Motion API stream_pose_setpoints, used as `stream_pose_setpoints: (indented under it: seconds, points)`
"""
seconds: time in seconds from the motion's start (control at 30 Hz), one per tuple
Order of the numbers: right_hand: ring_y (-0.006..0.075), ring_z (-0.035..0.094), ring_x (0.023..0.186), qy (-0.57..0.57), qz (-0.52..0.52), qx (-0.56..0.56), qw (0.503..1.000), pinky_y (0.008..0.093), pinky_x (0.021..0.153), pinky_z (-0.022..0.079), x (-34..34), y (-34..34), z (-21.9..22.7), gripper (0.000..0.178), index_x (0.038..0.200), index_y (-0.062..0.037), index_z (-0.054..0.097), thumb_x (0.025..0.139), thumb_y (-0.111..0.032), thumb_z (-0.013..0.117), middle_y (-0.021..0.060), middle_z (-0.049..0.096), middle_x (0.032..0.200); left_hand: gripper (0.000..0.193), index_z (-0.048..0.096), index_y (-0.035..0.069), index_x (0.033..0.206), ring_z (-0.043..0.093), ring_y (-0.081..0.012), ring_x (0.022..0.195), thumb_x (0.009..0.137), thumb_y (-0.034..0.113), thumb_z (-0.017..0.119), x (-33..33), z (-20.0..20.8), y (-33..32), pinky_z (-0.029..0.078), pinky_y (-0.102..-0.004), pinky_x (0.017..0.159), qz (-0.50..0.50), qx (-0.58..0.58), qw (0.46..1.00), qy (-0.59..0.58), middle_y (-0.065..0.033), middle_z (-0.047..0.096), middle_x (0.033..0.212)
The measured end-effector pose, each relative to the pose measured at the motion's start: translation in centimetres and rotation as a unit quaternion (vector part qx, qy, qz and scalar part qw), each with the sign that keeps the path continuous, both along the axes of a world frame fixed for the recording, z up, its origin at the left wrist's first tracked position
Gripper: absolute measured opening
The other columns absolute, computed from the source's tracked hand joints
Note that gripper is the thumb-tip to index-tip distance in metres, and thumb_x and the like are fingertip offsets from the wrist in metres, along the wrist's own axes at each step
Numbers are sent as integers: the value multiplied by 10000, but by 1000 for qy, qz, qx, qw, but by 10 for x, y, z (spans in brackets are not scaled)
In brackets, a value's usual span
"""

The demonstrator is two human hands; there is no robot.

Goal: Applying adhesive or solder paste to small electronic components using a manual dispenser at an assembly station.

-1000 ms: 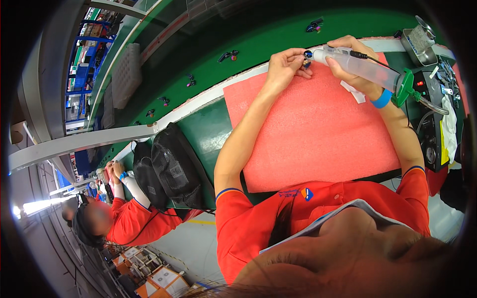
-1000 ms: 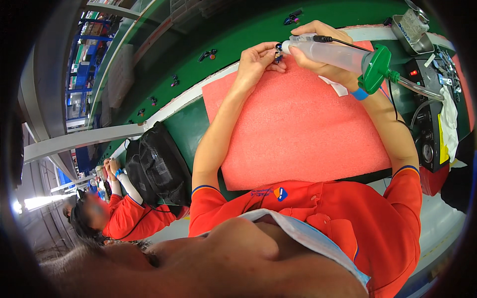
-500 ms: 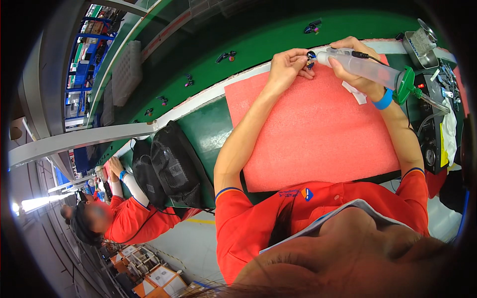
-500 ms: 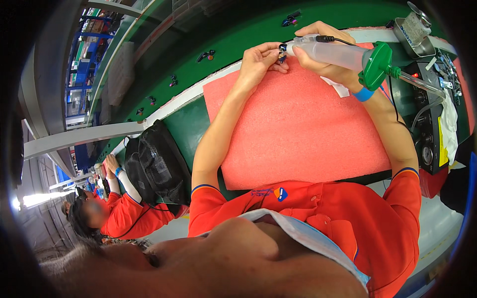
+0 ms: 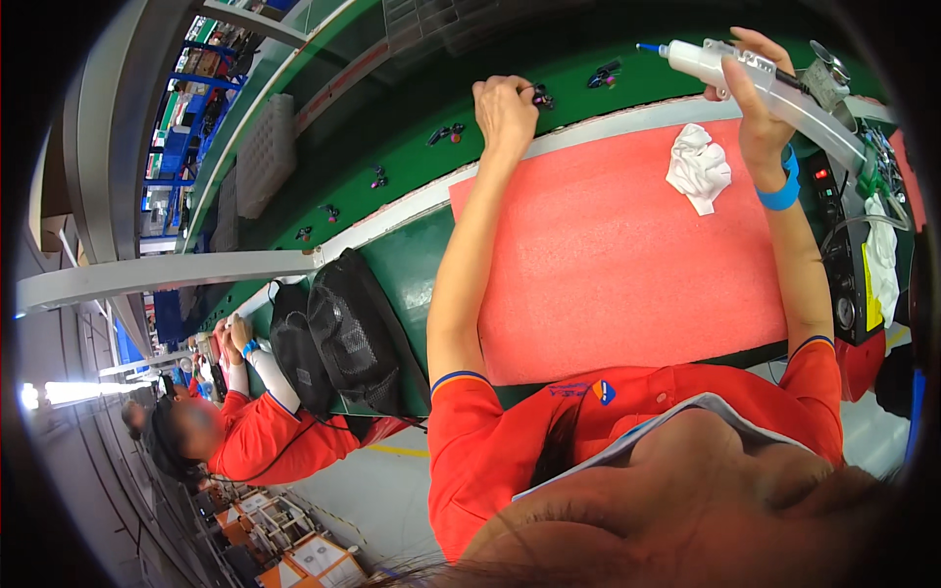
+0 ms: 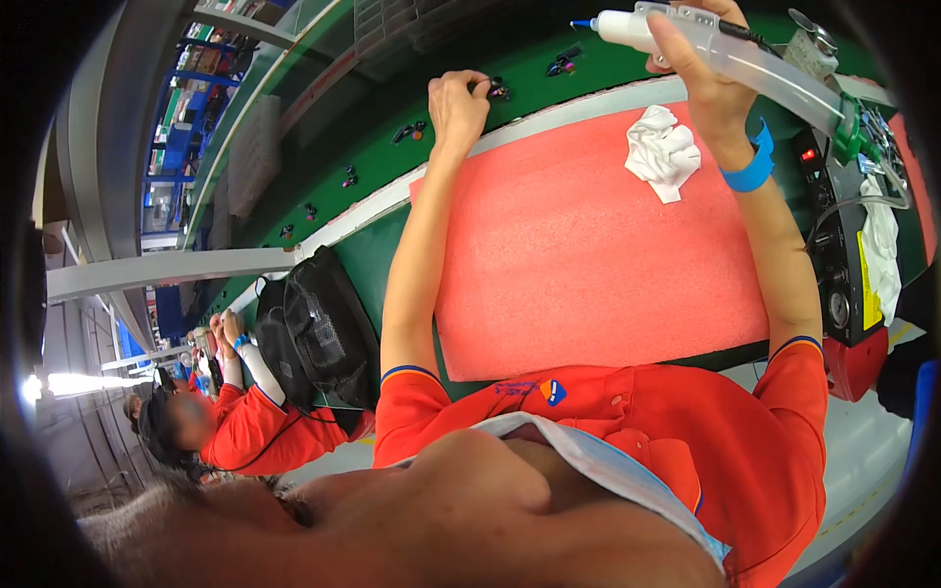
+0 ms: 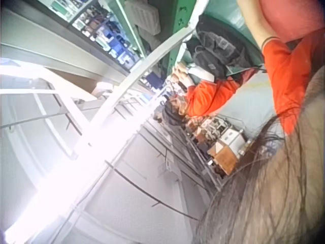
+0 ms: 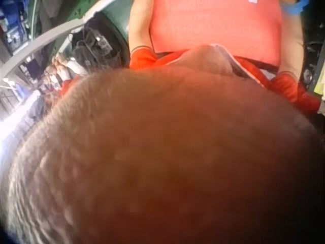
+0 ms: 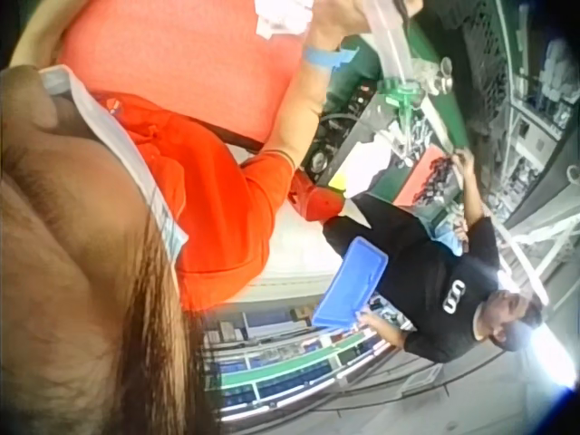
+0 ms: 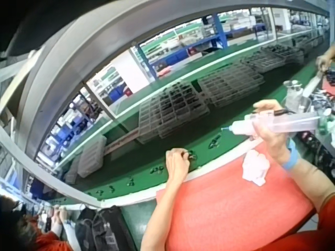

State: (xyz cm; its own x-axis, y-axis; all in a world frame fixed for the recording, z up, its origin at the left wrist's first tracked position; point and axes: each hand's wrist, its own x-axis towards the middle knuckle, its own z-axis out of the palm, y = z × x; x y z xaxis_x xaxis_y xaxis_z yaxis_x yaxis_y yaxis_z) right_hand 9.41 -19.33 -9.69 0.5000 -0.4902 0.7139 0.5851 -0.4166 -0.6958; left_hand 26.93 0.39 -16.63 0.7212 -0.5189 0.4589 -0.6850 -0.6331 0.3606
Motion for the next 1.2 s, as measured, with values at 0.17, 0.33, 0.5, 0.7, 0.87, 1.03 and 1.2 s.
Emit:
stream_pose_setpoints:
  seconds: [0.17,0.33,0.5,0.7,0.87,1.03,1.2]
  points:
    - [136,561,549,-15,-38,7,999,210,503,455,-4,-11,8,264,991,7,502,757,-96,566,95,553,794,118,619,18,765,475,-280,848,663,24,560,-16,14,-25,433,-364,680,-18,-39,992,-120,-115,559,799]
    - [133,564,558,-8,-11,-3,1000,209,502,456,-6,-7,8,263,990,5,502,757,-96,568,96,558,797,122,613,6,751,497,-294,818,635,3,576,-19,9,-87,450,-357,669,-119,5,986,-112,-140,554,771]
    - [121,564,580,-16,-7,-1,1000,203,504,455,-6,0,7,268,988,2,502,749,-89,579,91,560,798,89,606,-11,704,545,-305,746,621,13,588,-11,11,-108,470,-357,648,-108,202,971,-72,-173,558,766]
    - [104,556,634,57,21,44,997,198,526,452,-3,14,0,280,983,-9,505,730,-84,601,77,563,808,97,607,4,692,584,-270,618,661,95,598,-11,35,-76,467,-332,590,-142,30,989,-36,-139,591,686]
    - [78,535,668,74,-3,-58,996,186,569,435,-2,22,-12,265,964,-15,517,724,-85,607,55,566,817,126,496,-27,729,557,-181,538,719,74,569,-49,52,-40,442,-252,500,-111,-100,941,305,-147,574,676]
    - [64,521,681,106,33,-42,993,177,587,420,1,32,-21,257,951,-17,525,719,-83,613,37,567,823,119,415,-4,816,560,-151,552,787,65,508,-60,27,-13,431,-214,471,-164,-250,732,612,-134,577,686]
    - [58,520,629,109,42,-38,992,174,552,416,5,38,-30,250,943,-14,528,712,-58,614,39,568,783,109,393,-9,851,573,-182,574,800,37,477,-72,3,-13,467,-242,487,-130,-336,678,641,-168,572,718]
